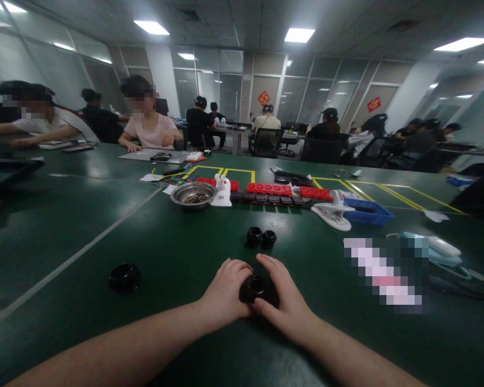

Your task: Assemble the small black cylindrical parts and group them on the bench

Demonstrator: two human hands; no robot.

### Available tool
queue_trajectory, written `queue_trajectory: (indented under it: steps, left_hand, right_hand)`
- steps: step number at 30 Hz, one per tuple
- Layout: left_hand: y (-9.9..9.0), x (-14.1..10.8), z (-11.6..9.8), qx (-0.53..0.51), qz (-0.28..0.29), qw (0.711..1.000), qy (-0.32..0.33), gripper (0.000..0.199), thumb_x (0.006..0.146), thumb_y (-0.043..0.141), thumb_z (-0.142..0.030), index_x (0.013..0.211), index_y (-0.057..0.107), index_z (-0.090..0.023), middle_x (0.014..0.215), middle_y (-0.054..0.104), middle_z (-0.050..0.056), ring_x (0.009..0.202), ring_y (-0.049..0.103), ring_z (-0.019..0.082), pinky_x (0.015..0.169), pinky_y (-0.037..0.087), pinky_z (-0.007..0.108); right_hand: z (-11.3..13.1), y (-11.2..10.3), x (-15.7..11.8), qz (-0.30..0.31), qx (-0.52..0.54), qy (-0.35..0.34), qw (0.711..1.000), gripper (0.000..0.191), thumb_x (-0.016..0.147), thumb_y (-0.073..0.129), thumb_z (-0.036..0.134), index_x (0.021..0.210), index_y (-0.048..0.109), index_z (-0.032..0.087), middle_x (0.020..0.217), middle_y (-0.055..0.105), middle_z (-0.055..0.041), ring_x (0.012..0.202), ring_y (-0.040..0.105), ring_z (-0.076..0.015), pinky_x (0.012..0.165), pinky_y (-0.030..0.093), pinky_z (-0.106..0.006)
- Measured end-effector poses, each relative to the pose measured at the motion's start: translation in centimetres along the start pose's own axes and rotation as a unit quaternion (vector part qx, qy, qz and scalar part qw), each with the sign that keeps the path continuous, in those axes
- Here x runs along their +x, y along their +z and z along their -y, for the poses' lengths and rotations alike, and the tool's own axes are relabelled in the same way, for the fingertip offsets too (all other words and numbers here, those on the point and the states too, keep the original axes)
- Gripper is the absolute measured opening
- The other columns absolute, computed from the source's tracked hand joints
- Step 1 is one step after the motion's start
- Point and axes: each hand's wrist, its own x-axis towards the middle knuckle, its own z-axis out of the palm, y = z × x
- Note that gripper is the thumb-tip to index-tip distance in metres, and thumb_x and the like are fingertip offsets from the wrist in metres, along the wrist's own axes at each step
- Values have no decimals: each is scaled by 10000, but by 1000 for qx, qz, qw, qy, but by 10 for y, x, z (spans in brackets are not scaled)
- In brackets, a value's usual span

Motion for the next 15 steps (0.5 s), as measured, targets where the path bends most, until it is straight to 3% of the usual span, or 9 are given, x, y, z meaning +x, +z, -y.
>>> queue_trajectory:
  steps: [4,8,10,13,15]
  left_hand:
    - [0,0,1,5,-1,1000,5,417,535,711,-332,890,559,-175,1010,539,61,976,471,250,956,293,452]
    - [0,0,1,6,-4,1000,9,427,536,713,-345,898,563,-175,995,542,54,973,472,246,966,283,448]
    - [0,0,1,6,-7,1000,9,456,546,706,-337,944,556,-173,1008,540,57,983,468,243,973,276,445]
    - [1,0,1,7,-11,1000,12,487,548,702,-348,974,547,-171,1024,538,60,988,464,243,976,272,448]
    - [1,0,2,8,-10,1000,13,453,551,698,-364,934,557,-169,1022,539,61,982,466,247,966,282,450]
  right_hand:
    - [-1,5,0,-42,-17,55,997,571,633,654,347,1112,405,160,1155,454,-134,1095,421,-283,925,358,-446]
    - [4,2,3,-43,-31,61,997,323,636,649,300,902,516,174,1029,501,-105,1004,471,-265,852,413,-414]
    - [6,-1,3,-20,-22,24,999,272,693,574,251,954,530,185,1058,496,-97,1031,460,-253,884,393,-415]
    - [6,-3,2,6,-2,-22,1000,437,722,511,229,1151,434,193,1184,445,-104,1124,402,-259,955,331,-438]
    - [3,-1,0,-4,-2,-7,1000,527,722,527,264,1213,355,181,1211,429,-119,1133,399,-271,952,336,-446]
